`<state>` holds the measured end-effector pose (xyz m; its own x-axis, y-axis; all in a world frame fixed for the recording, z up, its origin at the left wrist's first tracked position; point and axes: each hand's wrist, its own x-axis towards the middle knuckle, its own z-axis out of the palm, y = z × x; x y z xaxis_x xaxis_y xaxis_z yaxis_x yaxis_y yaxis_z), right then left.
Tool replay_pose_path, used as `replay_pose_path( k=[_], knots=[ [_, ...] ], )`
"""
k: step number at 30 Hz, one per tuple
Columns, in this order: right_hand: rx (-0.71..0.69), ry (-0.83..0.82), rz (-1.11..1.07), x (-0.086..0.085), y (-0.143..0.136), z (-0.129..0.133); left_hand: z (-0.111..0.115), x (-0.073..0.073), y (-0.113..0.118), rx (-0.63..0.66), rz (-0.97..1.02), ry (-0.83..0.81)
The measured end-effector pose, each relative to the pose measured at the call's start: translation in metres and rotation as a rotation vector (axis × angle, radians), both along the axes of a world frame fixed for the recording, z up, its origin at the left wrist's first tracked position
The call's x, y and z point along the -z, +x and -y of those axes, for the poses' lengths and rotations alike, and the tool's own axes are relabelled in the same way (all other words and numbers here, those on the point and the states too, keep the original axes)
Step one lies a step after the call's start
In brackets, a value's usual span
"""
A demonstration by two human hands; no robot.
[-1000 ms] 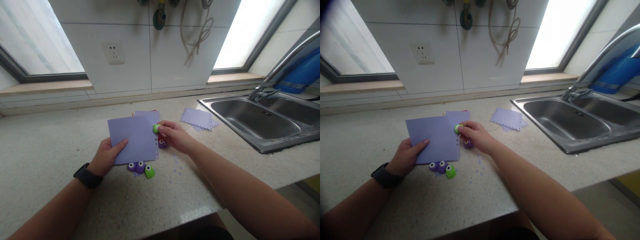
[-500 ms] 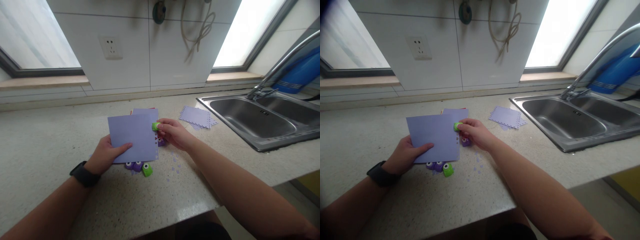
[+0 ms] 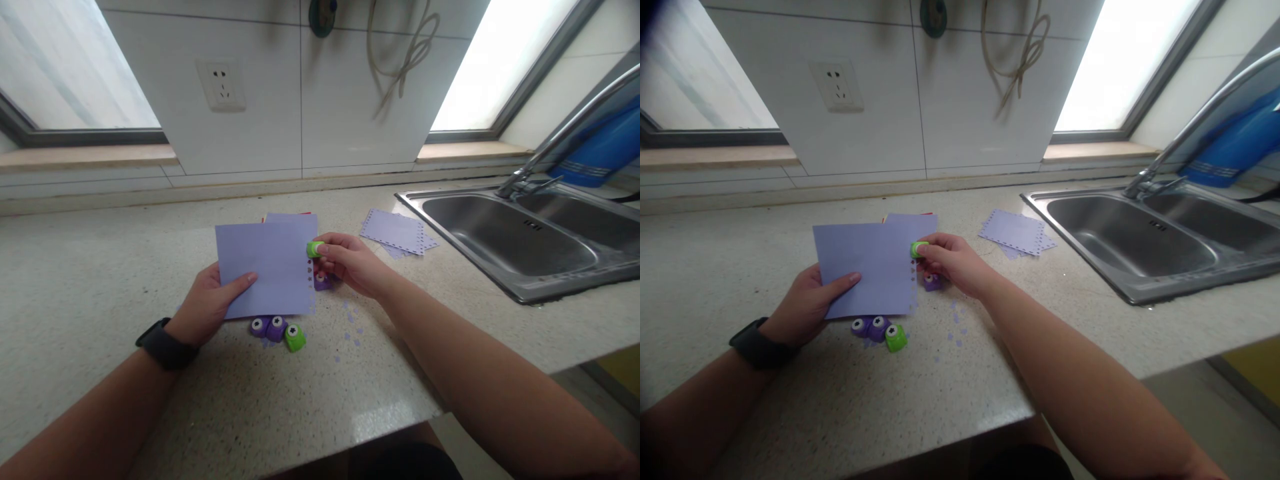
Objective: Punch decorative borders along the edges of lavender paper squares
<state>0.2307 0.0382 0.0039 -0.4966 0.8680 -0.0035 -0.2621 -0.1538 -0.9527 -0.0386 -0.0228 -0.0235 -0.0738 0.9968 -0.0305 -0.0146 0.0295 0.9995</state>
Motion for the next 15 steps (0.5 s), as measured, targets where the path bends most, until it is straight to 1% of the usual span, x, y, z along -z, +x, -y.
replay_pose_path(
  k=[6,15],
  knots=[
    [0.012,0.019,0.030,0.0005,0.0003,-0.0008,-0.0005,0.0007,0.0000,-0.052,-0.002,0.025],
    [0.014,0.030,0.035,0.0001,0.0002,-0.0009,-0.0003,0.0027,-0.0015,-0.056,-0.013,0.047]
  ],
)
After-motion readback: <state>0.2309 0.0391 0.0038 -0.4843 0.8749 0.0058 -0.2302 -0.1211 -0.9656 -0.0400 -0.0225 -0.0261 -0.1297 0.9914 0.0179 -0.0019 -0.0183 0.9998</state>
